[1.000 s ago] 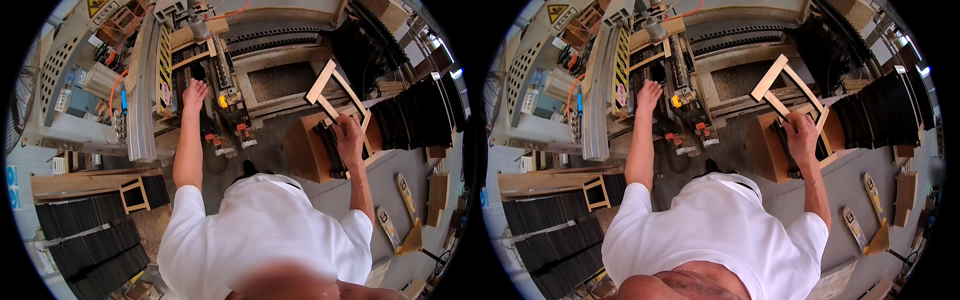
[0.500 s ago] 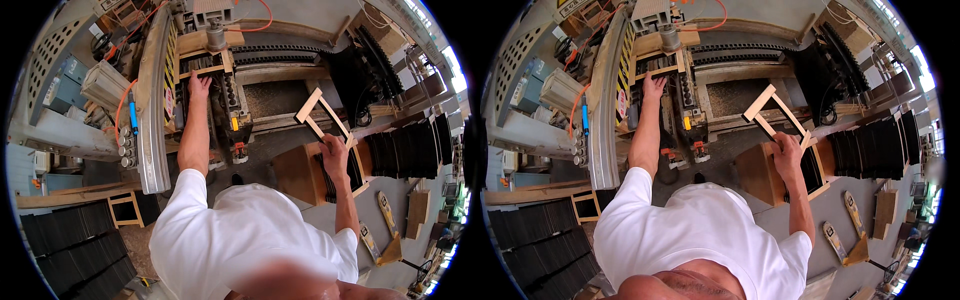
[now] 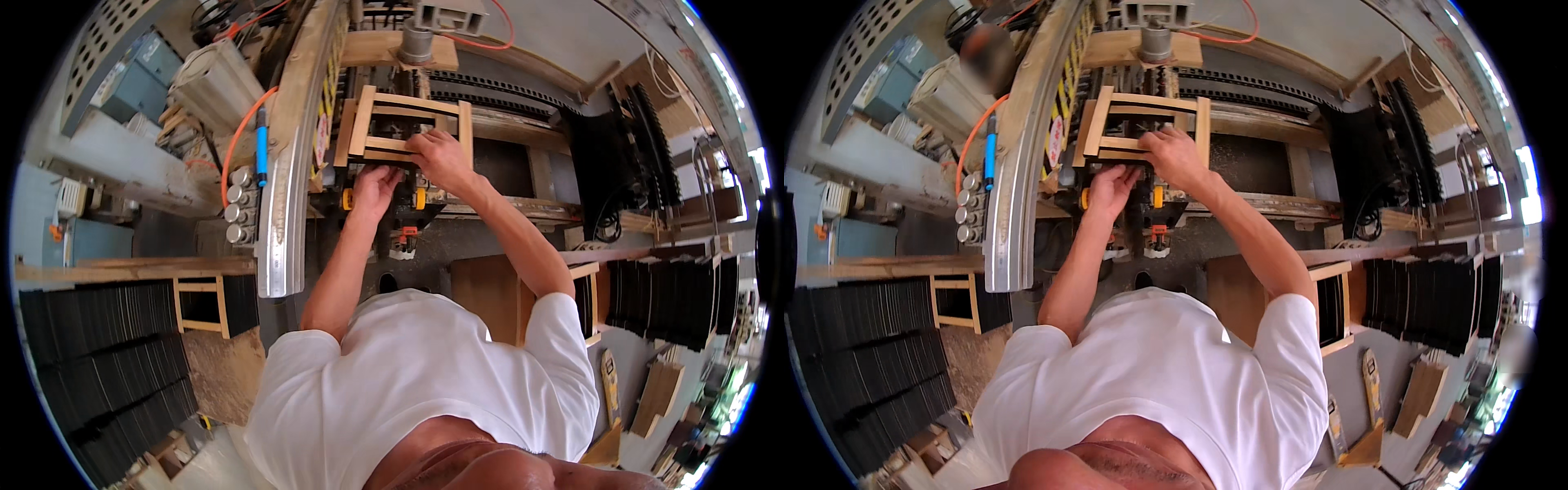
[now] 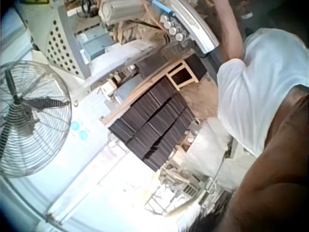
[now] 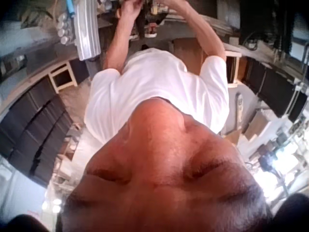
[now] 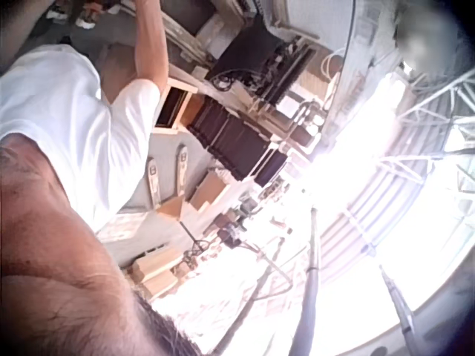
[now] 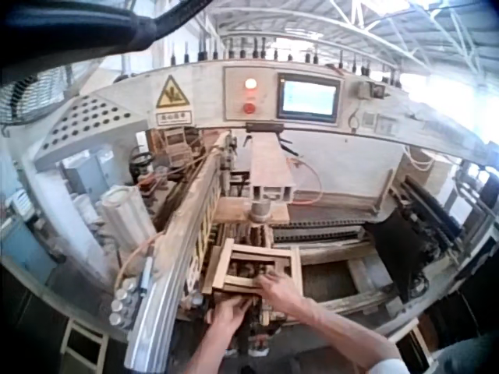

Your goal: The person repeatedly picks up small rectangular wooden frames, places them into a machine, and removes them after a brief cycle. The frames are handled one at a time and set aside after each operation.

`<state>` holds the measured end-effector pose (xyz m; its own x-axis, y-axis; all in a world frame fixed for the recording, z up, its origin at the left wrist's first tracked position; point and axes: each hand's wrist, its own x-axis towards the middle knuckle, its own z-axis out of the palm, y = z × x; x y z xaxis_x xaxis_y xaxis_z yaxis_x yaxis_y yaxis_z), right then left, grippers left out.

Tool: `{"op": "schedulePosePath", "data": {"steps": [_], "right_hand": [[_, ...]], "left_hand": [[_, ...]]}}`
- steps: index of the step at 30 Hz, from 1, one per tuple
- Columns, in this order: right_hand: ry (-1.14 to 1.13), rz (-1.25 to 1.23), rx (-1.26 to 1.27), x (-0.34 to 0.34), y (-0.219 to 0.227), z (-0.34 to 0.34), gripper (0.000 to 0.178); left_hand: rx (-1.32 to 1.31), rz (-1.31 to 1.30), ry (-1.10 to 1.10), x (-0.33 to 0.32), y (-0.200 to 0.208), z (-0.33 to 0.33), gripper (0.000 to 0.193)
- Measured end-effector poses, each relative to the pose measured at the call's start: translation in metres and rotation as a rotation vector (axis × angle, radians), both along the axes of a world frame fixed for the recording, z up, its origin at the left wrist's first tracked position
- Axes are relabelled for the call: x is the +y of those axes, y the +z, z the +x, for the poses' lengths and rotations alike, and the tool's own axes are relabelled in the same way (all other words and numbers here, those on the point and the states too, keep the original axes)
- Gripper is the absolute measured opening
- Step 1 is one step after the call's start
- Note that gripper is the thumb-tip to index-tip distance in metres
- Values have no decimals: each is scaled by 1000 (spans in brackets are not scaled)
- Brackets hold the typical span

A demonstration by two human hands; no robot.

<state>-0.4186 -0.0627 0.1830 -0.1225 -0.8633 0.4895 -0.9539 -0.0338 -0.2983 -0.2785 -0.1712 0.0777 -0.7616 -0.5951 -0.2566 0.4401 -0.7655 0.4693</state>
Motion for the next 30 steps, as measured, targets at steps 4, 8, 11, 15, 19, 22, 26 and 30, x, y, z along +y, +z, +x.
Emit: {"op": "schedulePosePath", "data": {"steps": [4, 8, 11, 15, 19, 22, 26, 30], "right_hand": [[72, 161, -19, -27, -9, 14, 23], [81, 244, -39, -25, -22, 4, 28], [141, 179, 4, -33, -25, -2, 26], [105, 124, -8, -62, -28, -27, 26], [87, 66, -35, -112, -49, -57, 23], [61, 88, -38, -142, -58, -68, 24], [75, 173, -61, -155, -65, -78, 26], [8, 201, -124, -163, -64, -64, 26]], "left_hand": [[60, -28, 7, 4, 3, 10, 31], [104, -2, 1, 3, 0, 8, 26], [49, 4, 91, 7, -7, 1, 21], [-64, -19, 171, 31, -6, 14, 28], [-171, -40, 184, 79, 12, 60, 34], [-186, -65, 218, 117, 16, 101, 36], [-186, -22, 282, 155, 23, 137, 34], [-224, 14, 329, 171, 32, 152, 33]]}}
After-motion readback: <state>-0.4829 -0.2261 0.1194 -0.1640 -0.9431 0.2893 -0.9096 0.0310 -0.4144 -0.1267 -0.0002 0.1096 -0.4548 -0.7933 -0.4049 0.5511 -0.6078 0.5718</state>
